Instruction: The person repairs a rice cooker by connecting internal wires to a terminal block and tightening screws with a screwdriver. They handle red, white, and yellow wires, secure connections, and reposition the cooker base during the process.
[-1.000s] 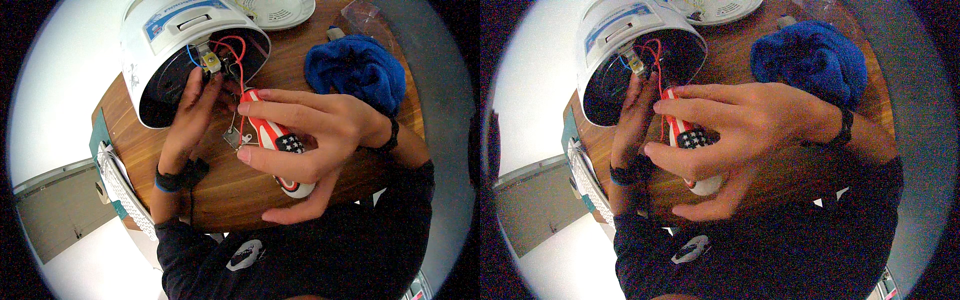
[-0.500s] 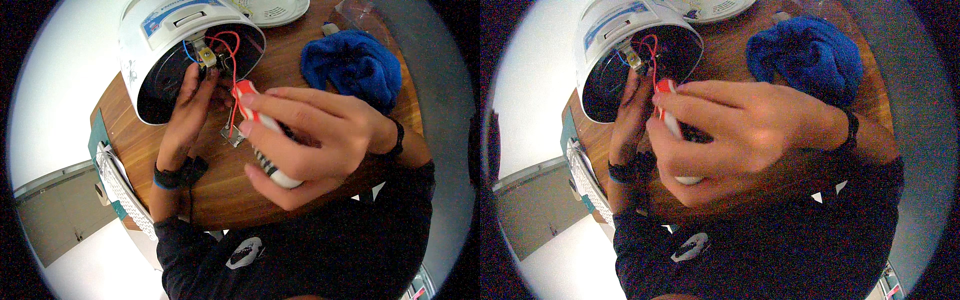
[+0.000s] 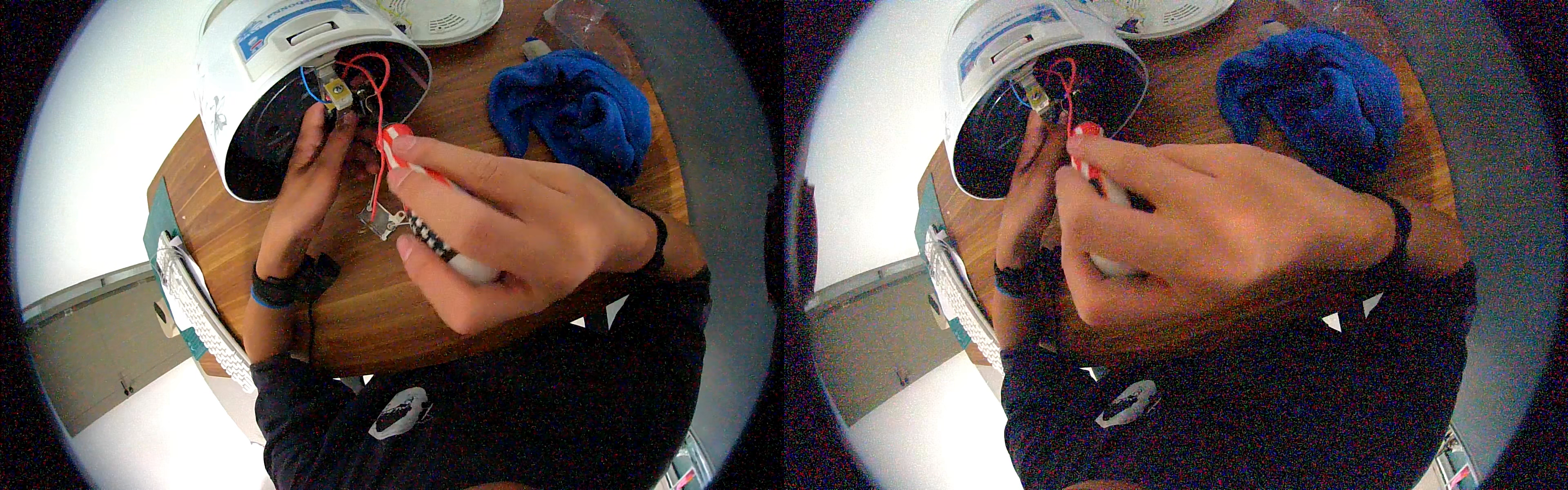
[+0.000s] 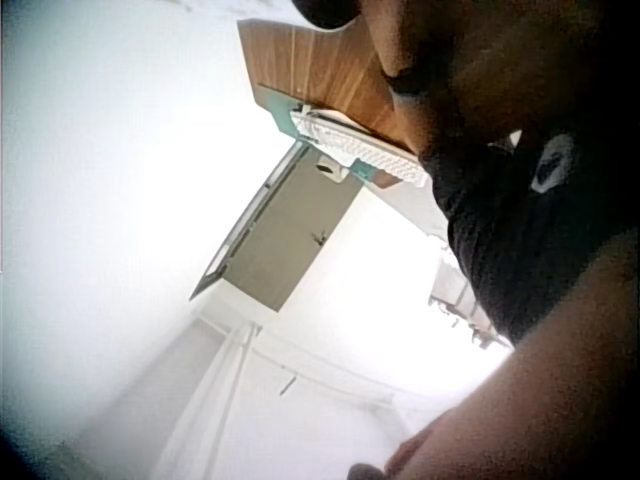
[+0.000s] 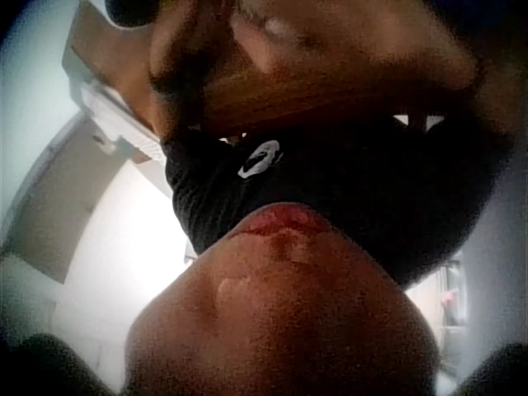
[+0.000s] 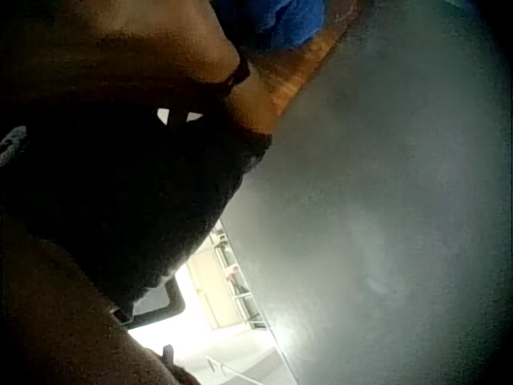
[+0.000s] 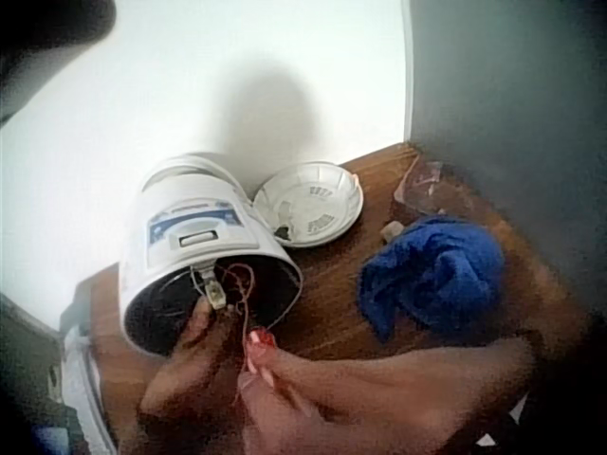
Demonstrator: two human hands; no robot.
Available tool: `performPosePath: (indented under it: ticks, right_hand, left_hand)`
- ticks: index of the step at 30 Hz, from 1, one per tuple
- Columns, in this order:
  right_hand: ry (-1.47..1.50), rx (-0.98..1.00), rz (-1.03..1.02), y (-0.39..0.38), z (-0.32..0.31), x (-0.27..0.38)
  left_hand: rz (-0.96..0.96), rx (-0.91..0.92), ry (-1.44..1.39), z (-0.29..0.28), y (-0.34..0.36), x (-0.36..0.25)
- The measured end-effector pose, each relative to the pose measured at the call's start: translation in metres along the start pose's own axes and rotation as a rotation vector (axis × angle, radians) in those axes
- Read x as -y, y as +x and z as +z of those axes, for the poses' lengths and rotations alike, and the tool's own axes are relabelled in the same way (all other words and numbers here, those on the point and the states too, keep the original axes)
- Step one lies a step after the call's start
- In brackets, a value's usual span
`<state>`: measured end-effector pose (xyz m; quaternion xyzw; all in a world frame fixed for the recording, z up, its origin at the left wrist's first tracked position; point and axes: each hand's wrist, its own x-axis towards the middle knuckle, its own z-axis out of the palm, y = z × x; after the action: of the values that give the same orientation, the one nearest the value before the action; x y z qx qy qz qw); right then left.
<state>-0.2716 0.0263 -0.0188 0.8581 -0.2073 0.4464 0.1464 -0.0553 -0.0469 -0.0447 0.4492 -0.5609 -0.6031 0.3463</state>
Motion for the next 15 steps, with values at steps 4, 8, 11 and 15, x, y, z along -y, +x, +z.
performPosePath:
  ticks: [4, 8, 11, 15]
  right_hand:
    - [0.048, 0.034, 0.174, -0.006, -0.001, 0.003]
    - [-0.001, 0.065, 0.105, 0.004, -0.003, 0.003]
    - [-0.076, 0.132, 0.090, 0.005, -0.010, 0.008]
    - [-0.032, 0.155, 0.157, 0.001, -0.017, 0.006]
  left_hand:
    - [-0.029, -0.032, 0.068, 0.003, 0.001, -0.007]
    - [0.002, -0.019, 0.087, 0.000, -0.001, -0.005]
    - [-0.004, -0.024, 0.041, -0.003, 0.003, 0.003]
    - [0.001, -0.028, 0.023, -0.007, 0.007, 0.007]
